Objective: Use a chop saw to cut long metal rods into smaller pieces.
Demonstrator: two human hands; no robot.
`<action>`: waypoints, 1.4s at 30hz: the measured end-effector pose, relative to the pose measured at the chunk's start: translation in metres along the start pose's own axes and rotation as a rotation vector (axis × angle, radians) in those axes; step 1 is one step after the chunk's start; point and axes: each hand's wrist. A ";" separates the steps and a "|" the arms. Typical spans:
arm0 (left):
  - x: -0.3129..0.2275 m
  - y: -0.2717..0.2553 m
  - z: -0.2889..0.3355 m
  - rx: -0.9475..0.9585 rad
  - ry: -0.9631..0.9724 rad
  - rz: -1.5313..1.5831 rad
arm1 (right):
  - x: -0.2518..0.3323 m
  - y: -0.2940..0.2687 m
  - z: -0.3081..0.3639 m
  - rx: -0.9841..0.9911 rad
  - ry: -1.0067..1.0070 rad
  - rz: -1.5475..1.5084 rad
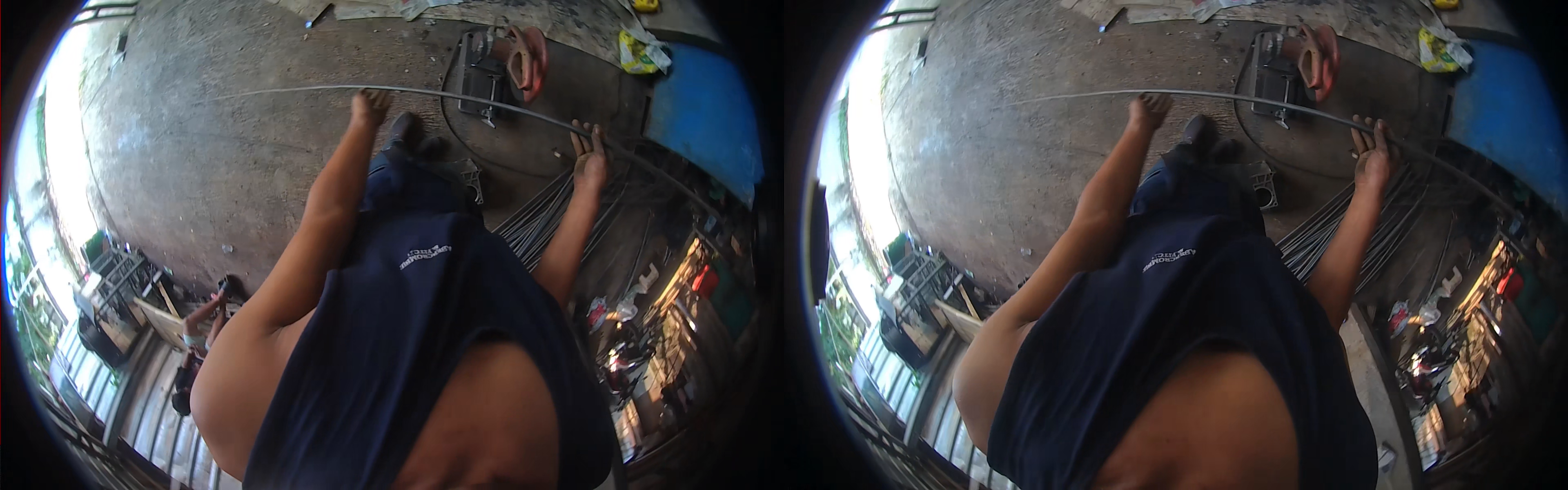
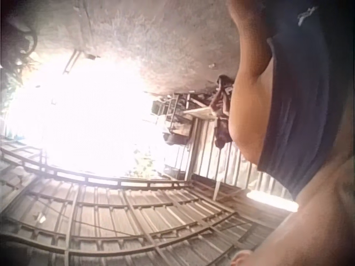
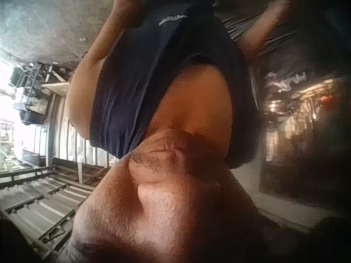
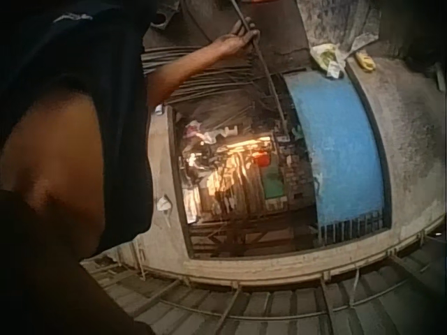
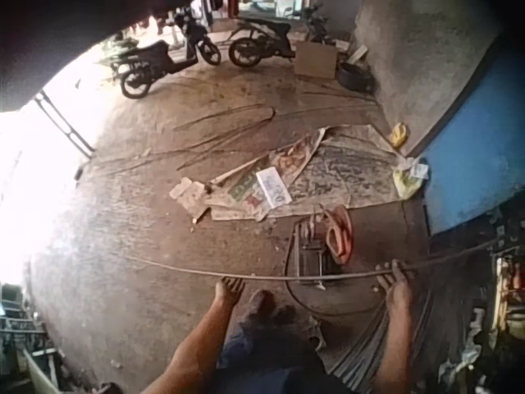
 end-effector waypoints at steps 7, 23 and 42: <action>-0.088 -0.016 -0.072 -0.015 -0.154 0.324 | 0.025 0.014 0.041 0.037 -0.024 0.003; -0.060 -0.029 -0.093 -0.066 -0.026 0.356 | 0.019 -0.050 0.012 0.305 0.046 -0.164; 0.253 0.099 -0.019 0.027 0.009 0.494 | 0.075 -0.189 -0.329 0.077 0.323 -0.645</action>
Point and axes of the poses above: each hand's wrist, its own z-axis away from the middle knuckle, its own y-axis out of the palm, x = y × z, and after that the axes turned 15 degrees about -x, right-handed
